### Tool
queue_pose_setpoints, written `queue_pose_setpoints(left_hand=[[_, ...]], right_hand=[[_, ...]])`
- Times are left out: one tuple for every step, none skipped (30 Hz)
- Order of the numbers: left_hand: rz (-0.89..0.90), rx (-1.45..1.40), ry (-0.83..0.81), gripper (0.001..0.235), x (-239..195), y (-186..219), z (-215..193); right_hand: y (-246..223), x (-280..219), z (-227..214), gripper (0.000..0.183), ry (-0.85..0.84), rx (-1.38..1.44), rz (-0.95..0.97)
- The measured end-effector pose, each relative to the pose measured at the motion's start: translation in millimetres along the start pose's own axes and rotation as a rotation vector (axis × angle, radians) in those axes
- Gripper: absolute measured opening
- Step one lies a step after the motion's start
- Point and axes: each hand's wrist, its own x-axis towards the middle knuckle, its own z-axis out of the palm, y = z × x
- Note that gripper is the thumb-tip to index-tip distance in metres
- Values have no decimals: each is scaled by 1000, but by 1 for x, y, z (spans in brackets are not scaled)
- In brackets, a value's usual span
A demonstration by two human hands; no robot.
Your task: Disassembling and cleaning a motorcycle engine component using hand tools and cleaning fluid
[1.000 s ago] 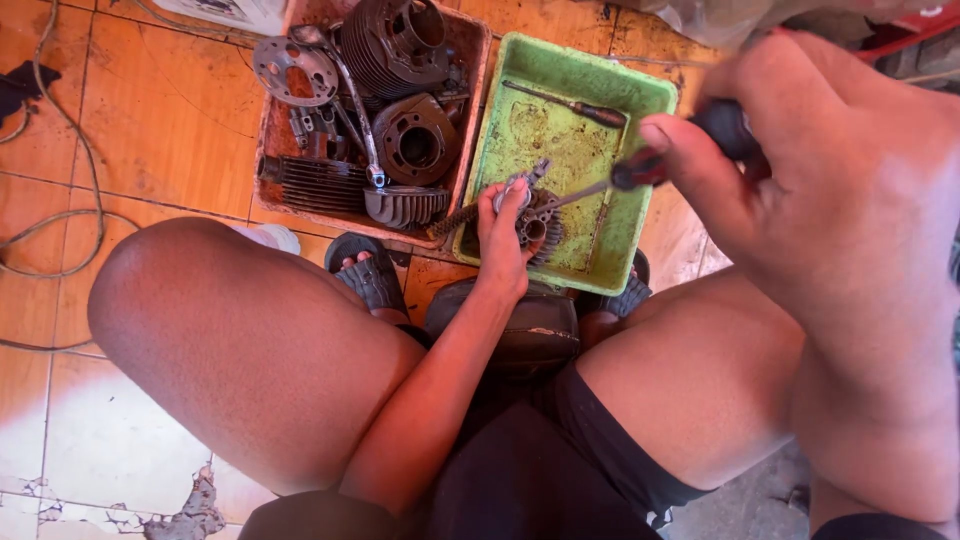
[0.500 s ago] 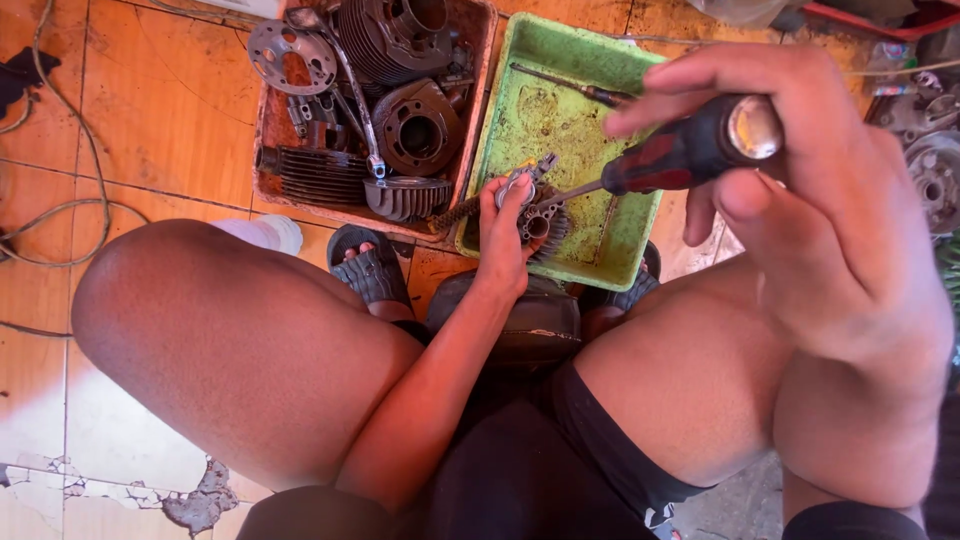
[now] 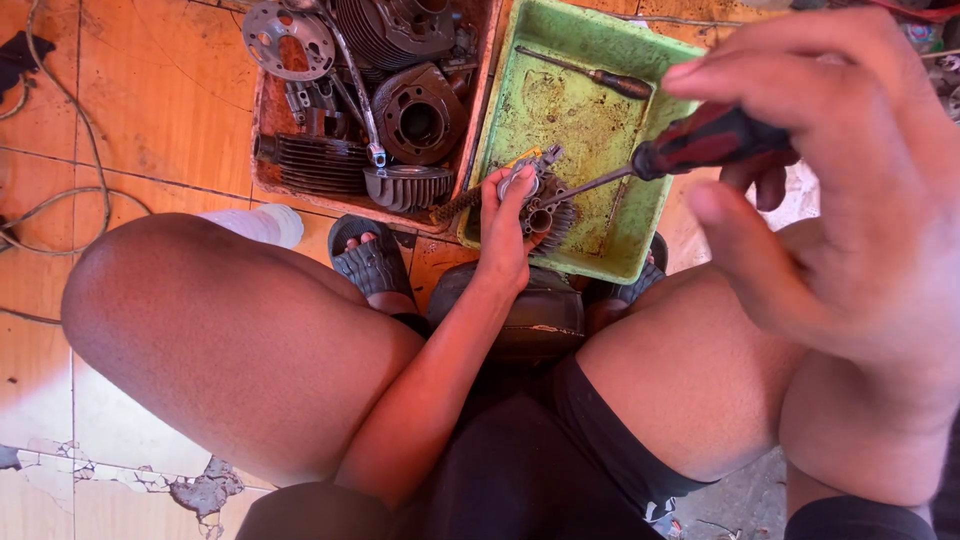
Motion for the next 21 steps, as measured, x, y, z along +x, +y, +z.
queue_pose_setpoints(left_hand=[[-4, -3, 5, 46, 0, 1, 0], [-9, -7, 10, 46, 0, 1, 0], [-6, -9, 12, 46, 0, 2, 0], [-11, -6, 15, 46, 0, 3, 1], [-19, -1, 18, 46, -1, 2, 1], [-20, 0, 20, 46, -1, 2, 0], [-12, -1, 10, 47, 0, 2, 0], [-4, -2, 1, 48, 0, 2, 0], [-2, -2, 1, 48, 1, 2, 0], [-8, -4, 8, 48, 1, 3, 1], [-17, -7, 17, 48, 1, 2, 0], [-18, -6, 18, 48, 0, 3, -1], [-7, 1, 15, 50, 0, 4, -1], [4, 8, 12, 52, 0, 5, -2], [6, 8, 13, 52, 0, 5, -2], [15, 7, 16, 49, 1, 5, -2], [22, 8, 19, 46, 2, 5, -2], [23, 10, 18, 46, 3, 3, -4], [42, -11, 13, 44, 4, 1, -4], [60, -33, 8, 42, 5, 0, -4], [59, -29, 5, 42, 8, -4, -6]], right_hand=[[2, -3, -2, 38, -19, 57, 30], [5, -5, -3, 47, -38, 114, 59], [11, -15, -2, 47, -38, 116, 56], [16, -25, 0, 51, -7, 26, 117], [21, -36, 2, 59, 23, -64, 181], [18, -37, 6, 59, 21, -63, 182], [15, -39, 9, 46, 53, -90, 183], [12, -40, 11, 37, 84, -118, 183], [7, -28, 8, 37, 86, -118, 182], [1, -16, 4, 29, 31, -57, 35], [-4, -5, 1, 29, -25, 5, -111], [-6, -6, -3, 29, -25, 6, -110], [-7, -8, -6, 37, -98, 31, -47], [-8, -10, -10, 46, -171, 56, 16], [-7, -9, -11, 46, -170, 57, 14], [-6, -8, -13, 38, -187, 129, -4], [-5, -8, -14, 30, -203, 200, -21], [-5, -9, -11, 30, -201, 200, -21], [-5, -10, -8, 25, -131, 158, -5], [-6, -10, -5, 20, -62, 117, 10], [-4, -17, -5, 20, -60, 116, 14]])
